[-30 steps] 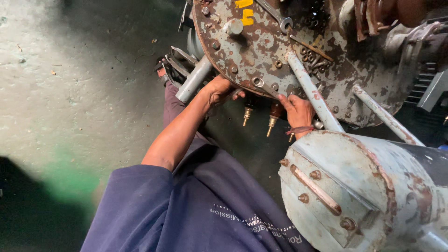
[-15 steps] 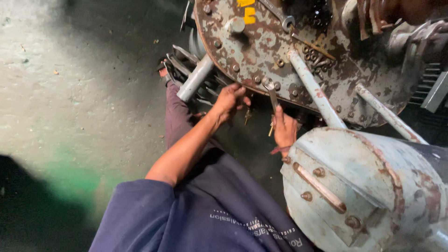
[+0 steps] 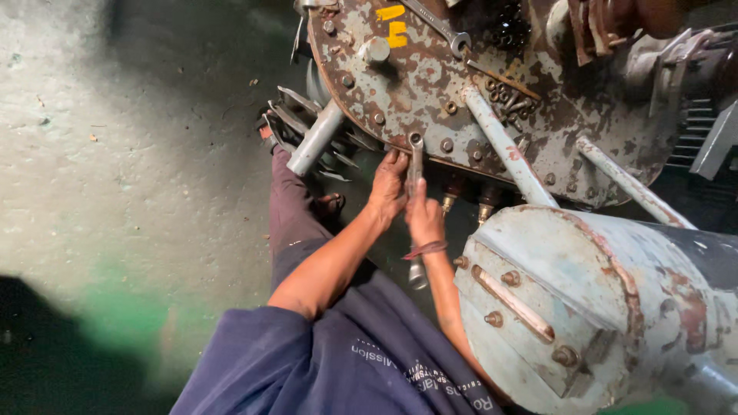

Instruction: The person uses two wrenches to tighten bolts on a large circular metal flange. They systematically move around the flange, applying torque to multiple bolts in sequence.

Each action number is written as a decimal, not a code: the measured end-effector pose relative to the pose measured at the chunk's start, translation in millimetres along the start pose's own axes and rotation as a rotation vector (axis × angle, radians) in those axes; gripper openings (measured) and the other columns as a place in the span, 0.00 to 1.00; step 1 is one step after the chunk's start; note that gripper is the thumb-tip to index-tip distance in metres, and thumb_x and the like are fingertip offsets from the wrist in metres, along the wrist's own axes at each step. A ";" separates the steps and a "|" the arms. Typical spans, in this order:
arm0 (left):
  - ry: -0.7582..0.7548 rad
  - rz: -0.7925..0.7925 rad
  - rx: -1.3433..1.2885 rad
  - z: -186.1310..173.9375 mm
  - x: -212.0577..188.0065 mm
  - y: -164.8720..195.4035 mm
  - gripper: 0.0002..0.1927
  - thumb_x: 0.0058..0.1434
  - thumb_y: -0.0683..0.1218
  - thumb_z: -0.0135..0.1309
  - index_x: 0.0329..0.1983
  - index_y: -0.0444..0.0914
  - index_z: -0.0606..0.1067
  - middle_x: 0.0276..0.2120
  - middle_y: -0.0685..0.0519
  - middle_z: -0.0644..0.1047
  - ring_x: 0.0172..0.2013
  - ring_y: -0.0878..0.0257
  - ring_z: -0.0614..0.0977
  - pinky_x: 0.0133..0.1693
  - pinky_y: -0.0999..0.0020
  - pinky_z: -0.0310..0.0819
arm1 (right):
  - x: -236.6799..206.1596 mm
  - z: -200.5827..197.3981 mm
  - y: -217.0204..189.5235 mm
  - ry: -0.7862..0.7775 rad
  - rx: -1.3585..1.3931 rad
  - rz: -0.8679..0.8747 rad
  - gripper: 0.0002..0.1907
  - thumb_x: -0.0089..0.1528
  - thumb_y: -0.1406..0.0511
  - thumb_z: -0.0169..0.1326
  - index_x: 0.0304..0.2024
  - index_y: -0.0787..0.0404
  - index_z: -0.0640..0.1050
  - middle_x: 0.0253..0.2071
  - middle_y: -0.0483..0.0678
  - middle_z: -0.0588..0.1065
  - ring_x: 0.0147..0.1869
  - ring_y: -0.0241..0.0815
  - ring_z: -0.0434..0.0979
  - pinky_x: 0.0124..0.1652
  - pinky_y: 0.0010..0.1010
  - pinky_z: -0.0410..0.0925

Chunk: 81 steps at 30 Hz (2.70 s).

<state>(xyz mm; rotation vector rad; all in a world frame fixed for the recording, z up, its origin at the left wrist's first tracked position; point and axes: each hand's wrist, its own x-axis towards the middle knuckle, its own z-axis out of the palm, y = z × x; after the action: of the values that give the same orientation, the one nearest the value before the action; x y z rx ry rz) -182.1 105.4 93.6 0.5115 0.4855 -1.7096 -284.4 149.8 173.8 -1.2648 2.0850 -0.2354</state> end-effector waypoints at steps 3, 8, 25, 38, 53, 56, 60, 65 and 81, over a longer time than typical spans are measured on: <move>0.012 -0.050 0.368 -6.2 -2.0 11.5 0.10 0.70 0.39 0.44 0.50 0.36 0.74 0.37 0.54 0.81 0.29 0.63 0.80 0.26 0.72 0.67 | -8.0 -8.5 -0.5 0.047 0.013 0.035 0.43 0.70 0.39 0.28 0.15 0.58 0.73 0.13 0.45 0.68 0.20 0.43 0.70 0.28 0.38 0.63; -0.235 -0.216 0.747 -10.6 36.3 81.9 0.09 0.65 0.35 0.47 0.45 0.32 0.76 0.29 0.46 0.79 0.24 0.60 0.79 0.21 0.70 0.65 | 39.7 -59.4 25.4 0.067 -0.188 -0.158 0.41 0.70 0.40 0.30 0.16 0.58 0.73 0.13 0.46 0.67 0.20 0.43 0.70 0.27 0.39 0.62; -0.062 0.082 0.712 -11.1 18.1 29.9 0.10 0.61 0.33 0.49 0.42 0.28 0.79 0.26 0.51 0.78 0.25 0.65 0.76 0.27 0.70 0.69 | -16.4 5.9 10.7 0.131 0.167 -0.093 0.38 0.72 0.42 0.36 0.20 0.61 0.71 0.15 0.50 0.67 0.20 0.47 0.67 0.25 0.43 0.59; -0.020 0.096 0.834 -0.3 21.3 35.2 0.08 0.57 0.32 0.51 0.34 0.29 0.81 0.25 0.49 0.79 0.24 0.64 0.76 0.26 0.71 0.67 | 68.3 -83.8 -3.7 -0.146 -0.582 -0.535 0.39 0.73 0.42 0.34 0.19 0.60 0.72 0.15 0.49 0.66 0.21 0.45 0.66 0.26 0.41 0.59; 0.064 -0.161 0.379 -27.2 14.8 27.9 0.09 0.62 0.33 0.47 0.44 0.30 0.76 0.34 0.46 0.80 0.30 0.60 0.80 0.32 0.67 0.75 | -27.0 41.1 -20.5 0.217 0.079 0.032 0.41 0.73 0.41 0.32 0.19 0.63 0.73 0.15 0.49 0.65 0.22 0.45 0.66 0.27 0.42 0.59; 0.041 -0.180 0.363 -28.4 11.3 30.3 0.09 0.62 0.33 0.47 0.43 0.28 0.76 0.34 0.45 0.80 0.30 0.59 0.80 0.32 0.68 0.73 | -33.8 16.3 -21.4 0.183 0.220 0.184 0.42 0.70 0.39 0.35 0.19 0.66 0.72 0.15 0.52 0.67 0.21 0.47 0.69 0.27 0.44 0.62; -0.028 -0.214 0.655 -14.4 17.8 56.7 0.10 0.61 0.31 0.49 0.44 0.26 0.77 0.31 0.44 0.78 0.27 0.63 0.73 0.29 0.69 0.67 | 3.1 -54.0 -6.4 0.122 -0.222 -0.062 0.41 0.68 0.37 0.41 0.21 0.64 0.75 0.17 0.53 0.69 0.23 0.53 0.70 0.31 0.48 0.62; -0.011 -0.191 0.708 10.9 9.3 68.8 0.13 0.55 0.30 0.51 0.43 0.31 0.74 0.32 0.48 0.78 0.28 0.62 0.77 0.28 0.68 0.68 | 67.3 -77.4 7.9 0.062 -0.463 -0.316 0.39 0.65 0.36 0.52 0.25 0.65 0.78 0.21 0.57 0.73 0.28 0.55 0.73 0.37 0.49 0.66; 0.068 -0.153 0.670 2.6 5.7 58.5 0.17 0.58 0.40 0.57 0.50 0.28 0.77 0.42 0.47 0.80 0.39 0.61 0.79 0.38 0.68 0.74 | -30.4 10.6 -21.5 0.293 0.168 0.249 0.45 0.69 0.36 0.38 0.16 0.66 0.72 0.15 0.54 0.67 0.21 0.56 0.69 0.31 0.48 0.63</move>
<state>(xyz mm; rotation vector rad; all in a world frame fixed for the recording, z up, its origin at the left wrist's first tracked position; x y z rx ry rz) -125.9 88.5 89.9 1.0330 -0.0213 -1.9976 -253.2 166.3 189.8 -0.9042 2.3882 -0.4960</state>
